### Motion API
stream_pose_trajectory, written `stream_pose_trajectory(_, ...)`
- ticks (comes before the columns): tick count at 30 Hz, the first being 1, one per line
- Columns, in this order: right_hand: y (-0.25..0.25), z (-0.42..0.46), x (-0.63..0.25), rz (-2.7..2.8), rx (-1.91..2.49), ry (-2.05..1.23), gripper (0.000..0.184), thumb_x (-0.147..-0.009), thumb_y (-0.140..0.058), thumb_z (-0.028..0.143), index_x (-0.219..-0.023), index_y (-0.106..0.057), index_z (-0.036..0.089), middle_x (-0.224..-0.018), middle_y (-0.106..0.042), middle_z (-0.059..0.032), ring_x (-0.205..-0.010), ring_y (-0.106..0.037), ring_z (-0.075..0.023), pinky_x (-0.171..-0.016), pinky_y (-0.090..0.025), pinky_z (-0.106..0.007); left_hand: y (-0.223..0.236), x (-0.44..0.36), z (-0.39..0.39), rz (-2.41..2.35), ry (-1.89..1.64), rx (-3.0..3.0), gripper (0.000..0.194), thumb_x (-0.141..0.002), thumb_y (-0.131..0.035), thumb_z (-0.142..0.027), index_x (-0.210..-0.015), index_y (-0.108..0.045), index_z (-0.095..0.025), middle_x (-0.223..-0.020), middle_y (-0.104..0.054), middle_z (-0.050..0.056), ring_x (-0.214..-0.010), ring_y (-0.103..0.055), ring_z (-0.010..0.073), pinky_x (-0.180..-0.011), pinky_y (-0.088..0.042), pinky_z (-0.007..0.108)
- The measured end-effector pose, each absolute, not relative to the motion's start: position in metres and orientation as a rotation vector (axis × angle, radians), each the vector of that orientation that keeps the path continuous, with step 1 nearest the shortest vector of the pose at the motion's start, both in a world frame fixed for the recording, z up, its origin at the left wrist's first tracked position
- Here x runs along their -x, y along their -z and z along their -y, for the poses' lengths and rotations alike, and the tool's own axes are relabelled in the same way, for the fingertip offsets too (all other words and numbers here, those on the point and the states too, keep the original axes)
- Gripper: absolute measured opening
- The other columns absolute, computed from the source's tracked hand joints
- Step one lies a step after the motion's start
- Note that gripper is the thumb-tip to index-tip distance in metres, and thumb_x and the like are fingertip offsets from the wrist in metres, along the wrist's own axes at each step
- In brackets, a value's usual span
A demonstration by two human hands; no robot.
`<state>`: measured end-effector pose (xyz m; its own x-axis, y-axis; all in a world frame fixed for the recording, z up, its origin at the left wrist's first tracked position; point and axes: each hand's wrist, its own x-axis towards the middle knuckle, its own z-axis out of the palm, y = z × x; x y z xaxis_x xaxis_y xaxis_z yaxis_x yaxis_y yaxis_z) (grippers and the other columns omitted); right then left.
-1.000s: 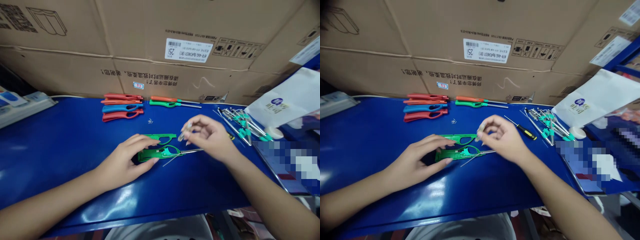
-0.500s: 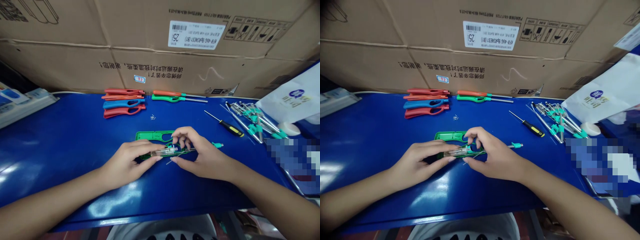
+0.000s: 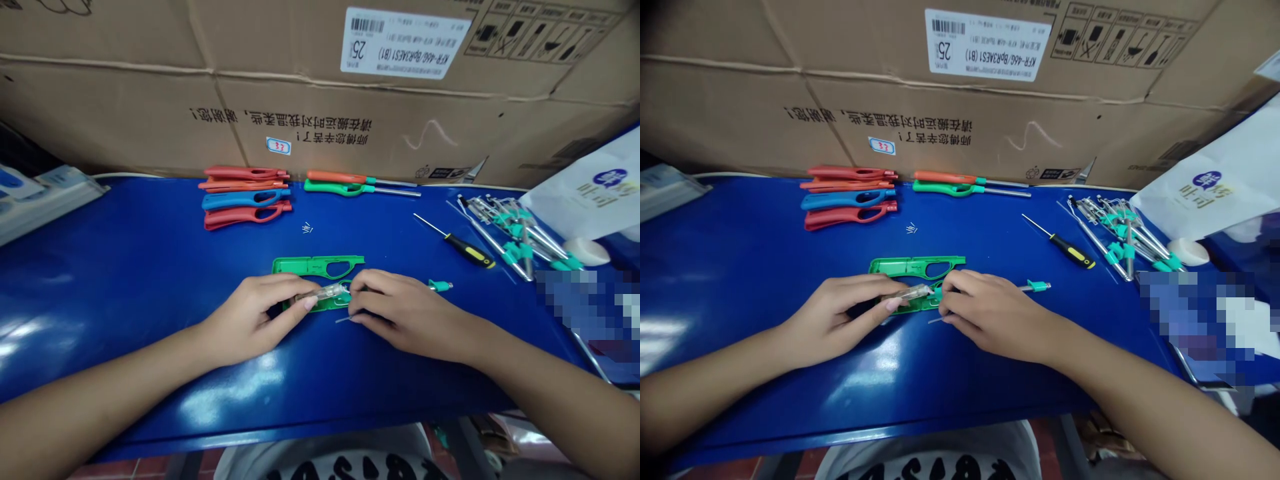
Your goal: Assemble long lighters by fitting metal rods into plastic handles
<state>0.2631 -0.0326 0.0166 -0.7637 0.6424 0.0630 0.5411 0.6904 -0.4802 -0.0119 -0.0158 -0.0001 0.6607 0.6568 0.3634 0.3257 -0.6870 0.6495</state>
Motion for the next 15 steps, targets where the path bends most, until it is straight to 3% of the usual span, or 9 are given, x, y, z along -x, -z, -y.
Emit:
stream_pose_trajectory(3,-0.02,0.033,-0.261,2.498,1.03,-0.86,0.009,-0.102,-0.054,0.021,-0.103,-0.063,0.02,-0.11,-0.062,-0.0049,-0.092,-0.06,-0.0137,-0.08,-0.048,-0.028,-0.001,0.012,0.016,-0.751,-0.785,-2.322,0.019,-0.1,-0.058,-0.015,-0.114,-0.071,-0.014,-0.1,-0.074,0.004,-0.087,-0.068,0.0112,-0.078,-0.053,0.019)
stream_pose_trajectory(9,-0.018,0.033,-0.256,2.044,1.31,-1.312,0.008,-0.098,-0.06,0.029,-0.096,-0.062,0.022,-0.063,-0.053,0.0062,-0.051,-0.05,-0.0087,-0.049,-0.045,-0.021,-0.001,0.012,0.016,-0.781,-0.811,-2.28,0.026,-0.102,-0.056,-0.016,-0.124,-0.068,-0.017,-0.113,-0.074,0.004,-0.101,-0.068,0.0116,-0.09,-0.052,0.019)
stream_pose_trajectory(12,-0.018,0.033,-0.254,1.767,1.349,-1.589,0.011,-0.098,-0.058,0.032,-0.103,-0.06,0.023,-0.059,-0.05,0.0083,-0.048,-0.052,-0.0099,-0.044,-0.051,-0.022,-0.001,0.013,0.016,-0.794,-0.797,-2.283,0.025,-0.103,-0.055,-0.016,-0.124,-0.068,-0.018,-0.112,-0.075,0.002,-0.1,-0.069,0.0104,-0.089,-0.051,0.018)
stream_pose_trajectory(15,-0.019,0.032,-0.252,1.644,1.35,-1.642,0.016,-0.096,-0.06,0.033,-0.107,-0.062,0.022,-0.058,-0.046,0.0087,-0.048,-0.049,-0.0092,-0.041,-0.051,-0.02,-0.001,0.013,0.015,-0.785,-0.796,-2.291,0.024,-0.103,-0.054,-0.015,-0.122,-0.068,-0.017,-0.109,-0.075,0.003,-0.095,-0.069,0.0107,-0.084,-0.052,0.019)
